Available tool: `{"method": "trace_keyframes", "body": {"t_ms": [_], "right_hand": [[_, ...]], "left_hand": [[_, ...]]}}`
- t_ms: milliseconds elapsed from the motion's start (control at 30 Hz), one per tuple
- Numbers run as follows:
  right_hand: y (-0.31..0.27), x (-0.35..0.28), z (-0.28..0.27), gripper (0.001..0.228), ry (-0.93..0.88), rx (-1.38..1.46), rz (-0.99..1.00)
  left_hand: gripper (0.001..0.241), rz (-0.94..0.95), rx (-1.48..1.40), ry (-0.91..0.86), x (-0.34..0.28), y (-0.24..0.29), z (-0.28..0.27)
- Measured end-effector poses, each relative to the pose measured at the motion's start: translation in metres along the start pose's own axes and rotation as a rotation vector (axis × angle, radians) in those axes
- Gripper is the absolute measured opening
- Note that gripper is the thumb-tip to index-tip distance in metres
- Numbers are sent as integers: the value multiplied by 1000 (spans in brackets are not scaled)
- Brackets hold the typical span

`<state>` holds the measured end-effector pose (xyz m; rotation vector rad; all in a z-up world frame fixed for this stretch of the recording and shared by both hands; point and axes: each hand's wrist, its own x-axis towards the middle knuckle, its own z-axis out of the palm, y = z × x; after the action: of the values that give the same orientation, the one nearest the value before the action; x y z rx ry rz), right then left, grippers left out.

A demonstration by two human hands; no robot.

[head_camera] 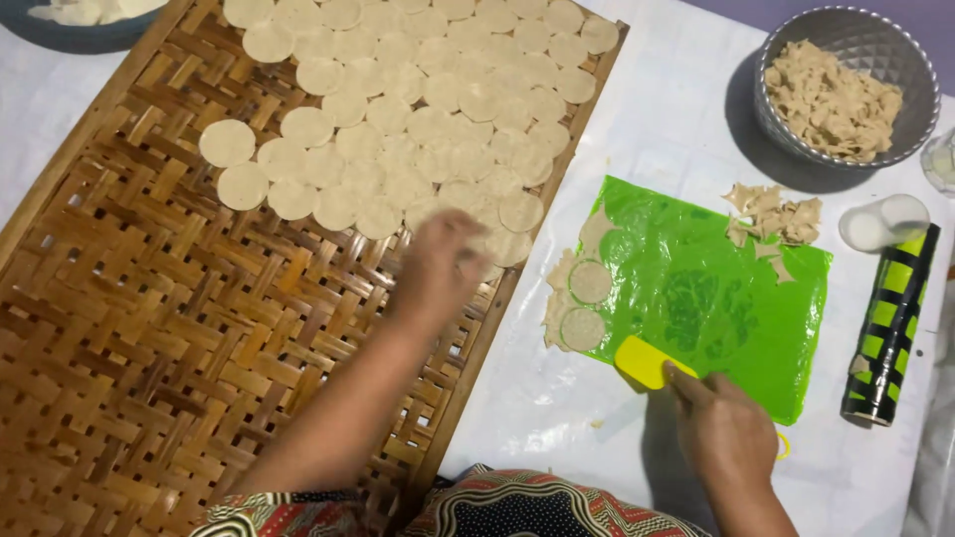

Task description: Rolling out dough and cutting it into small circular shapes for drying.

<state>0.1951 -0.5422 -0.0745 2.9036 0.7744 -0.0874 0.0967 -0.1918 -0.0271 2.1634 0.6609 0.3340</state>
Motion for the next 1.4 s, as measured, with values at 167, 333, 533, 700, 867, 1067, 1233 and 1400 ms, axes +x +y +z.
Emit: {"method": "trace_keyframes", "body": {"t_ms": [167,333,533,700,867,1067,1233,1400], "right_hand": [[-20,-4,4,26,203,-11,-156],[-29,4,-1,28,284,-52,-191],[-27,14,-10,23,40,154,2],[-17,23,-30,32,-211,296,201],[-2,30,-19,33,-280,408,271],[34,43,55,31,-214,434,250],[45,46,101,25,16,467,121],[40,52,115,27,38,580,92]], "left_hand": [[56,300,235,-257,-55,-11,123],[66,361,364,-146,-64,-12,166],[20,264,262,-29,-60,0,164],[5,-83,-102,-89,-46,8,129],[13,-361,-479,-4,-13,-38,90],[14,-655,-266,178,5,1,-74],[11,-537,-195,482,31,-56,-154],[9,-260,-191,644,75,-131,-195]]}}
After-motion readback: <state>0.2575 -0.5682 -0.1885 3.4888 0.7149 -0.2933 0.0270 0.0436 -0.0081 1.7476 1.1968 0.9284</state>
